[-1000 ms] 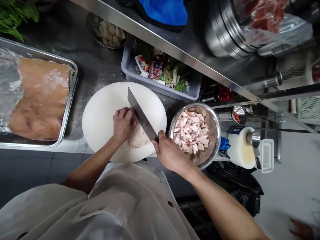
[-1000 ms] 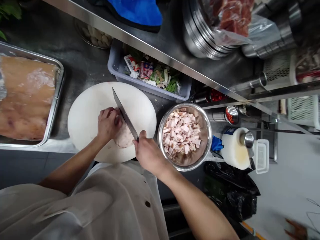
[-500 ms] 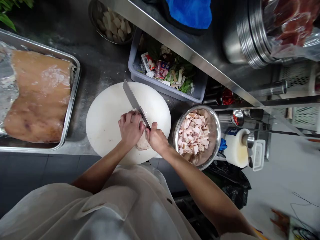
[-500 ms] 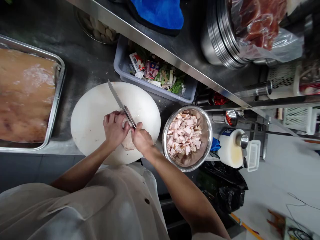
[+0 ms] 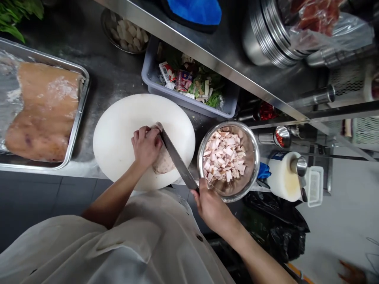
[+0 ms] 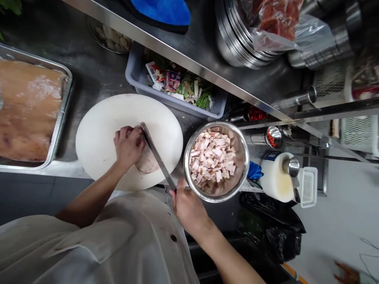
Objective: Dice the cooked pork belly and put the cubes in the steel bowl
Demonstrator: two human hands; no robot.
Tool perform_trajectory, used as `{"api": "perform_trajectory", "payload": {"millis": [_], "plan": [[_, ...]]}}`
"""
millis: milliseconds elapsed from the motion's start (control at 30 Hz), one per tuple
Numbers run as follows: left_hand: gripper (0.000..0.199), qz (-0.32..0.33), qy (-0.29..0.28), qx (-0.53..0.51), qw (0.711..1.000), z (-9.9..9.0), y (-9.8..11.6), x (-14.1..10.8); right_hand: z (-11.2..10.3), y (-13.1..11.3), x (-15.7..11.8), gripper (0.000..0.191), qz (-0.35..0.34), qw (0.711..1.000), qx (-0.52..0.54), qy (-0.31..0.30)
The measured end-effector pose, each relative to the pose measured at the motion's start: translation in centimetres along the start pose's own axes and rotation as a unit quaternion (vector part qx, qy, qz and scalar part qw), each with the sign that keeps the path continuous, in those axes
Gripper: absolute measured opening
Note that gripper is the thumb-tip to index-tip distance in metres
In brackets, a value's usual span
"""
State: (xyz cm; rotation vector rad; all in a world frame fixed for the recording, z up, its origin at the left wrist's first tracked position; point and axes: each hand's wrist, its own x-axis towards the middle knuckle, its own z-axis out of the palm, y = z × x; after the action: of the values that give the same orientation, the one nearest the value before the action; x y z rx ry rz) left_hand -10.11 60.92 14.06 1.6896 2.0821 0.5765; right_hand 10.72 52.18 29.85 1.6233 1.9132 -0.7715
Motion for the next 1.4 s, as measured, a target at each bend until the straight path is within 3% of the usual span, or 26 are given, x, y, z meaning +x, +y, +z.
{"api": "perform_trajectory", "payload": {"millis": [100,267,467,533,800,900,1000,1167,1267,1400], "plan": [[0.028,0.010,0.006,-0.018,1.000,0.2,-0.1,0.0,0.8,-0.2,0.6,0.023,0.039,0.999,-0.005,-0.024],[0.026,0.017,0.006,-0.024,1.000,0.2,-0.3,-0.1,0.9,-1.8,4.7,0.031,0.064,0.996,-0.012,-0.058],[0.024,0.001,0.008,-0.021,1.000,0.2,0.0,-0.1,5.9,-2.6,8.7,0.026,0.080,0.996,0.000,-0.044],[0.023,-0.004,0.011,-0.018,1.000,0.1,0.0,0.0,6.3,-2.7,8.9,0.027,0.078,0.996,-0.003,-0.048],[0.028,0.014,0.009,0.014,1.000,0.2,-0.1,0.1,0.1,-4.2,8.8,0.028,0.011,0.999,0.007,-0.035],[0.029,0.008,0.016,0.022,1.000,0.2,0.2,0.0,-0.7,-4.3,9.3,0.032,-0.016,0.999,0.026,-0.021],[0.030,0.001,0.025,0.021,0.999,0.2,0.4,0.0,0.5,-2.8,7.3,0.042,-0.051,0.999,0.005,0.001],[0.028,0.007,0.029,0.022,0.999,0.4,0.2,0.1,4.9,0.4,2.6,0.041,-0.013,0.997,-0.039,-0.057],[0.029,0.006,0.023,0.017,1.000,0.5,-0.1,0.2,6.5,0.1,4.2,0.035,-0.011,0.998,-0.033,-0.046],[0.037,0.008,0.019,0.002,1.000,0.2,-0.1,0.6,6.7,-1.1,7.5,0.032,-0.018,1.000,-0.009,0.003]]}}
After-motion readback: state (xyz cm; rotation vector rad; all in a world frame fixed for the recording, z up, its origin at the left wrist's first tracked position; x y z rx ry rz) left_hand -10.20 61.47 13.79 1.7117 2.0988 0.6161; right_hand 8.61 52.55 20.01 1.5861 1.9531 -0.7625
